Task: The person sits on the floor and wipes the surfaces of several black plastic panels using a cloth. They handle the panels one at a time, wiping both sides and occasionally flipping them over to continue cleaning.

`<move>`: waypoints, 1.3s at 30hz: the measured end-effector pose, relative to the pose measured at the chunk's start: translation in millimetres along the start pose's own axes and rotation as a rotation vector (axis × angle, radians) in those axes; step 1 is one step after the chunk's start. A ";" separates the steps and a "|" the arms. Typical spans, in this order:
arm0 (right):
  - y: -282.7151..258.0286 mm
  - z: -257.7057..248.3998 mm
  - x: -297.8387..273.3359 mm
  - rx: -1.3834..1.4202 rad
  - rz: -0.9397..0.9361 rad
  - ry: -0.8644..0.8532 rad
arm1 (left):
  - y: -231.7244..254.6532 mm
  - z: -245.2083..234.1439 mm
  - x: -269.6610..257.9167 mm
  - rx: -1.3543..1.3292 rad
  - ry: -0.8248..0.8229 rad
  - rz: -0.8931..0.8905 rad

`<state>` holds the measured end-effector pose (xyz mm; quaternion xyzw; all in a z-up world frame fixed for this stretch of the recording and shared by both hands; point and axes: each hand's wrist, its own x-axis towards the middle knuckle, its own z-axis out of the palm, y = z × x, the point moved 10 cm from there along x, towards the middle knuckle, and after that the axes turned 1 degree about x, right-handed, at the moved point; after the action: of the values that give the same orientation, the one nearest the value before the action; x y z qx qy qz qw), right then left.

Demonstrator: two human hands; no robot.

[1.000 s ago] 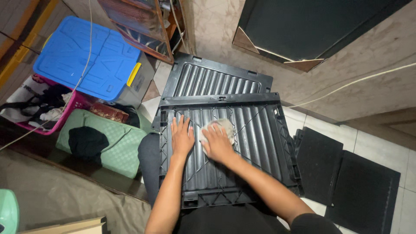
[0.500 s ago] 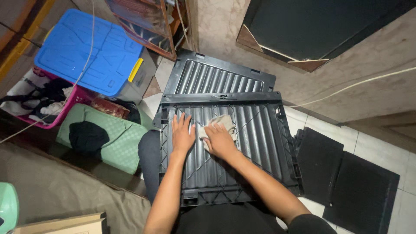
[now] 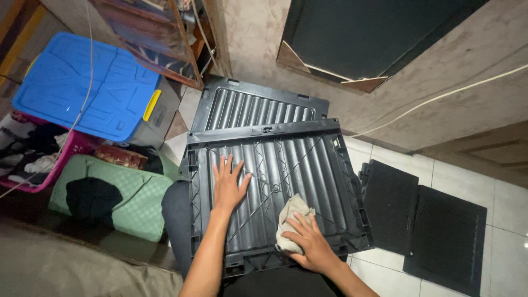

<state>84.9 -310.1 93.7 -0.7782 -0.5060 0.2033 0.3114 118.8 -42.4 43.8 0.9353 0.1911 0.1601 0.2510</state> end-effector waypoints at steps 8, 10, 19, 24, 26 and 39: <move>51.9 -5.4 27.5 -0.223 0.196 0.078 | 7.1 5.5 -1.0 0.088 -0.028 0.006; 72.5 -29.9 47.2 -0.320 0.200 0.218 | 5.1 8.7 -1.5 0.094 -0.033 -0.004; 108.7 -32.7 90.9 -0.175 0.221 0.313 | 9.5 17.6 -4.9 0.131 0.011 -0.017; 75.7 -22.0 36.3 -0.301 0.275 0.323 | 64.1 32.1 -14.8 -0.179 -0.030 0.116; 74.6 -25.1 27.9 -0.240 0.278 0.299 | 81.1 39.3 -17.6 -0.158 -0.101 0.178; 139.6 -100.0 92.5 -0.296 0.228 0.292 | 98.9 50.3 -31.7 -0.021 -0.245 0.328</move>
<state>277.8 -294.5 69.5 -0.8887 -0.3886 0.0459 0.2389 138.4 -156.0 48.5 0.9637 0.0024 0.0861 0.2528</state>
